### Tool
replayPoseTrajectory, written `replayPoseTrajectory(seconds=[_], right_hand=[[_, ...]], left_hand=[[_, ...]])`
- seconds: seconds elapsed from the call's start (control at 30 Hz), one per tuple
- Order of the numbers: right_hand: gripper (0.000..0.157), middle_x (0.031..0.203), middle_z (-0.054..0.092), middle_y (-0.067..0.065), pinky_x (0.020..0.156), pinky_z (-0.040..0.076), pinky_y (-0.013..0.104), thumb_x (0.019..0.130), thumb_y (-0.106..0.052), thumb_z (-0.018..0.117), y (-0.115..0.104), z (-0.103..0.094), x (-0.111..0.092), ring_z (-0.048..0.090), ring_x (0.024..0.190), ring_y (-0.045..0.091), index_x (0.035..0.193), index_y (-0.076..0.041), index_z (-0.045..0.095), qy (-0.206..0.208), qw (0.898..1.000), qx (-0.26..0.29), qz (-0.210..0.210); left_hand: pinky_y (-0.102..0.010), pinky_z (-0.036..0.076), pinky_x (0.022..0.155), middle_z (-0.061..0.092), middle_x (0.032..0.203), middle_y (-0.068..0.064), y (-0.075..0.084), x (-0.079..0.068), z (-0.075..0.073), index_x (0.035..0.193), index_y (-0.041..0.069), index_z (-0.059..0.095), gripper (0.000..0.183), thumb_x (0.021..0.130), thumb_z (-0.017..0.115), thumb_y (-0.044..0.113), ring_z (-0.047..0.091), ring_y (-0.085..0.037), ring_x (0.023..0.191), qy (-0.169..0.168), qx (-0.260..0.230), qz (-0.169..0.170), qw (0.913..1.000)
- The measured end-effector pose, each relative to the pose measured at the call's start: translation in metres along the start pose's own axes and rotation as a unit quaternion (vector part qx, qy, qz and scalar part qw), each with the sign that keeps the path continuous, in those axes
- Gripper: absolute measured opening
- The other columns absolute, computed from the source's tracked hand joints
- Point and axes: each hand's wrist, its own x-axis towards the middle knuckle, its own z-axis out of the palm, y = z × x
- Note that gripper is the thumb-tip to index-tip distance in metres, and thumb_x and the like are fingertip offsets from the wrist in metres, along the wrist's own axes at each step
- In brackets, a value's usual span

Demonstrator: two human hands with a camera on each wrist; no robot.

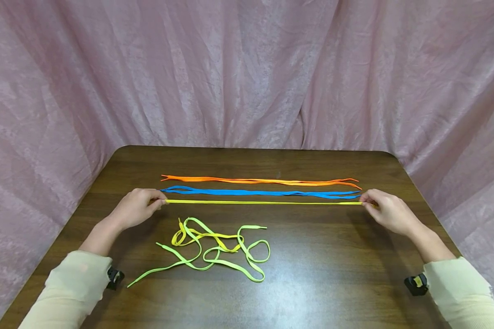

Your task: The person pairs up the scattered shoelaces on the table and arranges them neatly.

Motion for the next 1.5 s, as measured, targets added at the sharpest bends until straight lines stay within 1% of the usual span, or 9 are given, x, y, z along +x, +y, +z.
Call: replayPoseTrajectory(seconds=[0.27,0.37,0.5,0.67,0.87,1.03,1.23,1.37,1.5], right_hand=[[0.026,0.078,0.063,-0.006,0.063,0.047,0.034,0.069,0.005,0.07,0.007,0.0,-0.004,0.06,0.072,0.013,0.082,-0.016,0.061,-0.009,1.0,-0.001,0.005],[0.024,0.077,0.062,-0.007,0.061,0.046,0.031,0.07,0.004,0.069,0.011,0.001,-0.006,0.058,0.07,0.01,0.081,-0.015,0.061,-0.011,1.0,-0.001,0.011],[0.021,0.075,0.061,-0.008,0.059,0.044,0.027,0.071,0.003,0.069,0.015,0.002,-0.008,0.054,0.067,0.006,0.08,-0.014,0.063,-0.012,1.0,0.002,0.02],[0.019,0.072,0.06,-0.007,0.057,0.043,0.028,0.073,0.003,0.069,0.017,0.003,-0.01,0.052,0.065,0.004,0.079,-0.014,0.063,-0.021,0.999,0.011,0.029],[0.02,0.071,0.057,-0.01,0.056,0.042,0.026,0.074,0.003,0.067,0.02,0.005,-0.011,0.048,0.064,0.0,0.078,-0.015,0.062,-0.028,0.999,0.011,0.034],[0.018,0.07,0.056,-0.01,0.055,0.041,0.025,0.075,0.002,0.066,0.022,0.008,-0.009,0.046,0.062,-0.001,0.079,-0.015,0.06,-0.037,0.998,0.012,0.041],[0.015,0.069,0.054,-0.009,0.053,0.038,0.026,0.077,0.0,0.063,0.023,0.011,-0.004,0.045,0.06,0.002,0.079,-0.014,0.058,-0.07,0.995,0.015,0.074],[0.014,0.069,0.055,-0.008,0.054,0.039,0.027,0.077,0.0,0.062,0.024,0.013,0.0,0.046,0.061,0.005,0.078,-0.013,0.058,-0.088,0.993,0.013,0.08],[0.009,0.071,0.054,-0.005,0.057,0.04,0.029,0.078,-0.001,0.061,0.025,0.016,0.002,0.047,0.063,0.008,0.078,-0.01,0.058,-0.116,0.99,0.014,0.083]], left_hand=[[-0.03,0.042,0.06,0.066,0.073,0.0,-0.023,-0.005,-0.001,0.093,0.008,0.069,0.013,0.09,0.057,0.009,0.057,-0.012,0.066,-0.009,-0.014,-0.039,0.9991],[-0.029,0.042,0.058,0.066,0.074,-0.001,-0.028,-0.006,-0.003,0.095,0.007,0.068,0.014,0.09,0.056,0.01,0.056,-0.012,0.064,-0.017,-0.019,-0.054,0.9982],[-0.03,0.042,0.058,0.066,0.073,-0.001,-0.035,-0.008,-0.005,0.095,0.005,0.069,0.013,0.089,0.059,0.013,0.057,-0.012,0.065,-0.02,-0.023,-0.062,0.9976],[-0.029,0.042,0.059,0.066,0.073,-0.001,-0.042,-0.009,-0.005,0.093,0.005,0.069,0.014,0.089,0.06,0.015,0.06,-0.014,0.068,-0.016,-0.025,-0.074,0.9968],[-0.03,0.043,0.059,0.067,0.074,-0.003,-0.047,-0.009,-0.004,0.094,0.004,0.068,0.014,0.089,0.059,0.014,0.06,-0.014,0.068,-0.026,-0.034,-0.087,0.9953],[-0.029,0.042,0.059,0.066,0.071,-0.001,-0.049,-0.006,-0.001,0.092,0.005,0.068,0.011,0.088,0.059,0.011,0.058,-0.011,0.064,-0.023,-0.035,-0.083,0.9956],[-0.029,0.039,0.059,0.065,0.068,0.001,-0.051,0.001,0.003,0.085,0.009,0.066,0.005,0.085,0.061,0.011,0.056,-0.01,0.061,-0.023,-0.037,-0.097,0.9943],[-0.028,0.039,0.059,0.066,0.068,0.003,-0.053,0.004,0.005,0.081,0.011,0.065,0.004,0.083,0.062,0.013,0.057,-0.01,0.063,-0.027,-0.026,-0.11,0.9932],[-0.029,0.038,0.056,0.064,0.068,0.006,-0.054,0.008,0.007,0.08,0.013,0.066,0.005,0.082,0.063,0.016,0.055,-0.011,0.065,-0.035,-0.013,-0.128,0.9911]])
